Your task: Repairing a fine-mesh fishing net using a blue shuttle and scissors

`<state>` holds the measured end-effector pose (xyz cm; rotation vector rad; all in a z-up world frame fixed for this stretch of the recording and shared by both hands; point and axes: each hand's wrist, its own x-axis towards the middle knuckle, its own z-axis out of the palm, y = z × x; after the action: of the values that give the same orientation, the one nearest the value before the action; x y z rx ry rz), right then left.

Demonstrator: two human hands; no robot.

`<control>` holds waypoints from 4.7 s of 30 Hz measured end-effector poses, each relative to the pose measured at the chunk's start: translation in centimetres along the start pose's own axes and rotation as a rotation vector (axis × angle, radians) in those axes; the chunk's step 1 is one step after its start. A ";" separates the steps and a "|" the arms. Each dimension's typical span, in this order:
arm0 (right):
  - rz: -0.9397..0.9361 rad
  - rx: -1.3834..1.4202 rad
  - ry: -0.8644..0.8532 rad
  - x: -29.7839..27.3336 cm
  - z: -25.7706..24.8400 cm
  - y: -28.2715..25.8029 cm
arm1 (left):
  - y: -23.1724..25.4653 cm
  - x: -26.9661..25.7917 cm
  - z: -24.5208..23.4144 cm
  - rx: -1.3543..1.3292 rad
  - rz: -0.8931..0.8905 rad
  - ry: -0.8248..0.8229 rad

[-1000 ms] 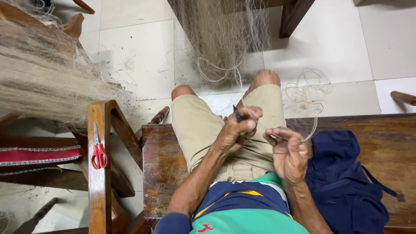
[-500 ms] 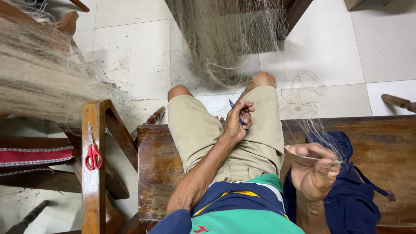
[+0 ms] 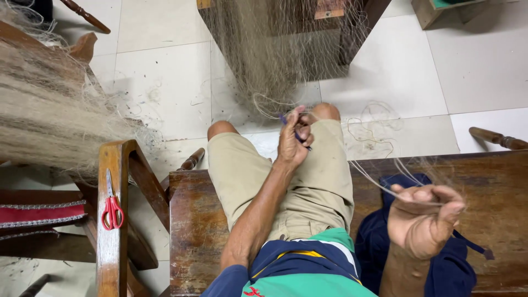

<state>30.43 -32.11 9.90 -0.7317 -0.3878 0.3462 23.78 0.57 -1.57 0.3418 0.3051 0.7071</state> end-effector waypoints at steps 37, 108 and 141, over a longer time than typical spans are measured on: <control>0.144 0.024 0.099 3.4 -3.7 -4.0 | -0.5 1.3 -7.5 0.066 -0.017 0.189; 0.344 -0.064 0.179 15.1 -12.8 16.0 | 29.4 -13.7 -16.9 0.332 0.441 0.555; 0.446 -0.271 0.230 15.9 -7.8 21.7 | 30.4 -13.1 -15.0 0.542 0.442 0.757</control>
<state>44.23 -14.67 -7.07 -1.1152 -0.0483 0.6293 -8.95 16.27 -0.77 0.6609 1.1770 1.1776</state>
